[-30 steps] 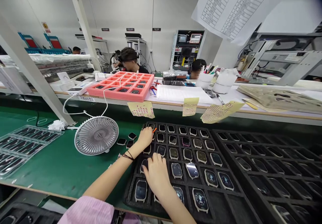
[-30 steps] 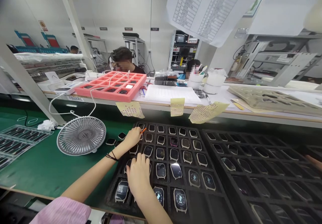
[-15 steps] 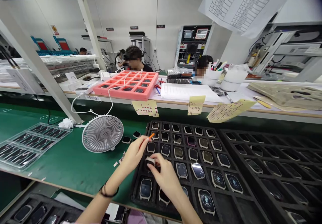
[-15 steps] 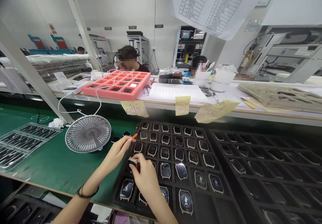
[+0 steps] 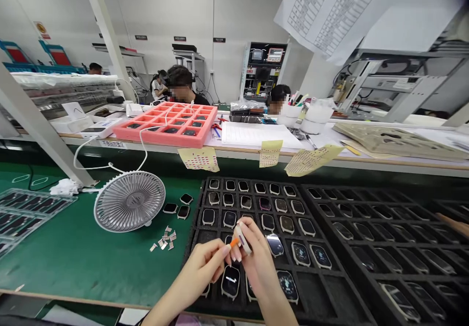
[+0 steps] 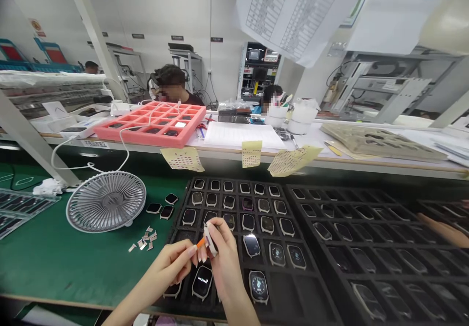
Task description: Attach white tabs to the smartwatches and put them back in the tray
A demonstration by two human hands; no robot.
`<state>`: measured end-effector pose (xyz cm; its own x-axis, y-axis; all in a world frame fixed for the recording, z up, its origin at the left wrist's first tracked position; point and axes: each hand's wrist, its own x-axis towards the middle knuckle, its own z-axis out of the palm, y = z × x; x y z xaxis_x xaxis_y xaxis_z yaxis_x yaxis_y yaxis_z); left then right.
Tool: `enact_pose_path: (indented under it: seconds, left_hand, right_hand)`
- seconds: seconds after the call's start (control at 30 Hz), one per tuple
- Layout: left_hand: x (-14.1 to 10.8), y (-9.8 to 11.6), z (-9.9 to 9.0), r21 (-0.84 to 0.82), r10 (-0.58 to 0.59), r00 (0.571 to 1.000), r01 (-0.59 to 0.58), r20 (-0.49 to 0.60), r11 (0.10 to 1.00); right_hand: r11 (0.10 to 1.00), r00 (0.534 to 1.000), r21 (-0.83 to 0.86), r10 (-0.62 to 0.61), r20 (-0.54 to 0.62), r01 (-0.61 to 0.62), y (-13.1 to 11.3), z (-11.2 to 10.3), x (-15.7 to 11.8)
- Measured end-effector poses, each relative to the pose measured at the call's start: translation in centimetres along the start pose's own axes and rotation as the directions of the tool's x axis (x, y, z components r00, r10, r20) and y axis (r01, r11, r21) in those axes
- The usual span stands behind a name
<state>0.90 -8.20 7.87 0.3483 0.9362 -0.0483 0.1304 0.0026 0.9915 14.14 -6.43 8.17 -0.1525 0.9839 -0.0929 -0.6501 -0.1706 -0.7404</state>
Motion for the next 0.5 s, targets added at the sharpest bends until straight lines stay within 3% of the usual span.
enact_pose_path:
  seconds: [0.23, 0.4, 0.5]
  left_hand:
    - [0.36, -0.46, -0.45, 0.116, -0.006, 1.000, 0.006, -0.005, 0.993]
    - [0.60, -0.17, -0.73, 0.170, -0.082, 0.996, 0.078, 0.020, 0.982]
    - [0.68, -0.95, -0.92, 0.222, -0.160, 0.987, 0.157, -0.006, 0.962]
  right_hand:
    - [0.997, 0.999, -0.066, -0.030, 0.014, 0.031, 0.19, 0.02, 0.06]
    - [0.985, 0.993, -0.134, -0.118, -0.025, 0.113, 0.48, 0.23, 0.30]
    - [0.998, 0.999, -0.049, -0.048, 0.006, 0.048, 0.53, 0.34, 0.51]
